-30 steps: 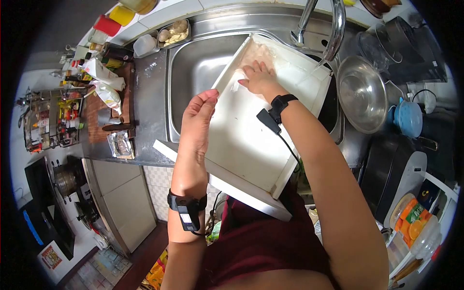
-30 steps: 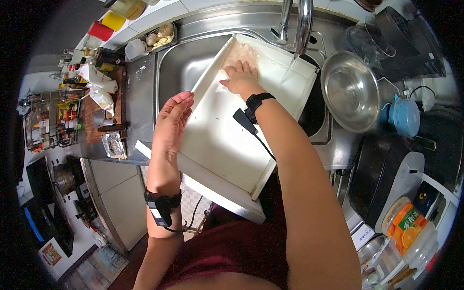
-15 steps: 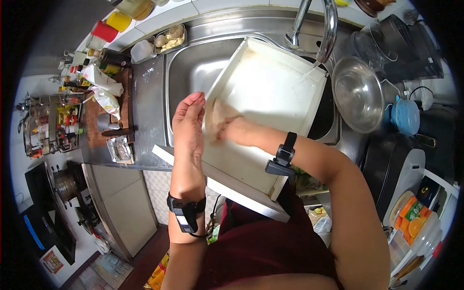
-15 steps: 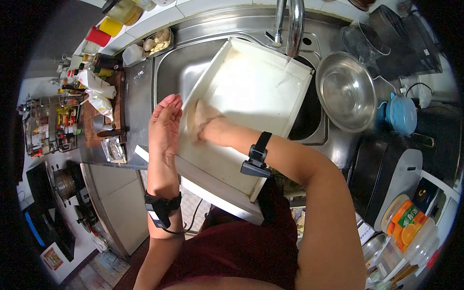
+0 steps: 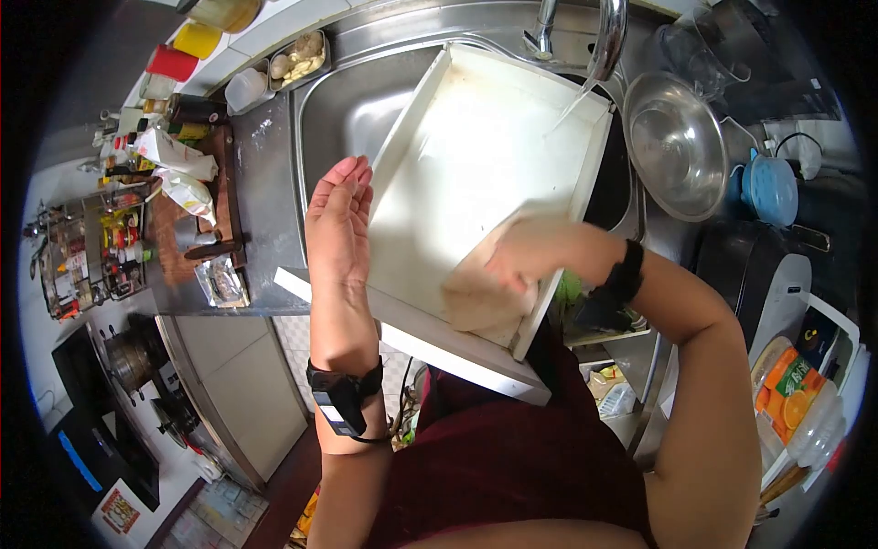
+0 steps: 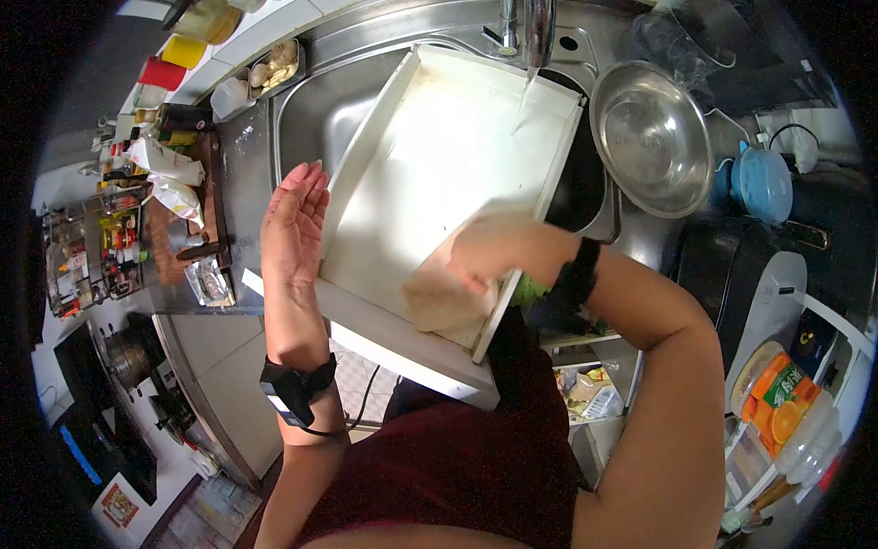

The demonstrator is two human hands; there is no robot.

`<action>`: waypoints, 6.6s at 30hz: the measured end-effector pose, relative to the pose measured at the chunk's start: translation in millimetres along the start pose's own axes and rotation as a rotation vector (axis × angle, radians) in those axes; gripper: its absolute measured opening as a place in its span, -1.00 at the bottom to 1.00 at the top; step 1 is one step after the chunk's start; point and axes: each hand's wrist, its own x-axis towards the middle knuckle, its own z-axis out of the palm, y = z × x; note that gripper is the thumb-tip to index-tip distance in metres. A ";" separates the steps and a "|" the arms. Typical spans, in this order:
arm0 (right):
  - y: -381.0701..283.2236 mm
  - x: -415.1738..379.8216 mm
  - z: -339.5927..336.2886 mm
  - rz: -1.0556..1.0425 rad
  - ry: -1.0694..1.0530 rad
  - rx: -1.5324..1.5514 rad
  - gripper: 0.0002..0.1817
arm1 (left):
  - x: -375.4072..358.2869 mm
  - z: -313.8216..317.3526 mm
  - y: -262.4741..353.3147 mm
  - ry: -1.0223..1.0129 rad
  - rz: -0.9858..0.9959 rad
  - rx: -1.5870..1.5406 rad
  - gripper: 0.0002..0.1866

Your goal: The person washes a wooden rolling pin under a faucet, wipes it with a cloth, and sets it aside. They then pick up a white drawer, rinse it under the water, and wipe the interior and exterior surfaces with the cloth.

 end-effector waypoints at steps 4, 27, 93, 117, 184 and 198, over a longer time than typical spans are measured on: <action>10.0 -9.7 -27.1 0.352 0.198 -0.096 -0.81 | 1.4 -1.3 -1.1 0.003 0.006 -0.040 -0.77; -54.5 131.8 -6.6 0.027 0.384 -0.119 -0.70 | 4.8 -5.7 -2.8 0.023 0.016 0.028 -0.70; -48.0 48.5 29.4 0.052 0.547 0.377 -0.67 | 64.7 63.4 -49.1 -0.627 0.325 1.784 -0.57; 82.4 -56.3 -44.3 1.075 0.450 -0.586 -0.51 | 70.4 70.0 -48.2 -0.691 0.198 1.718 -0.51; 84.0 78.7 -137.8 1.051 0.578 0.154 -0.38 | 64.8 75.7 -42.6 -0.675 0.368 1.643 -0.71; 48.1 2.9 -69.7 1.019 0.408 -0.009 -0.29 | 63.2 75.3 -40.4 -0.661 0.404 1.671 -0.68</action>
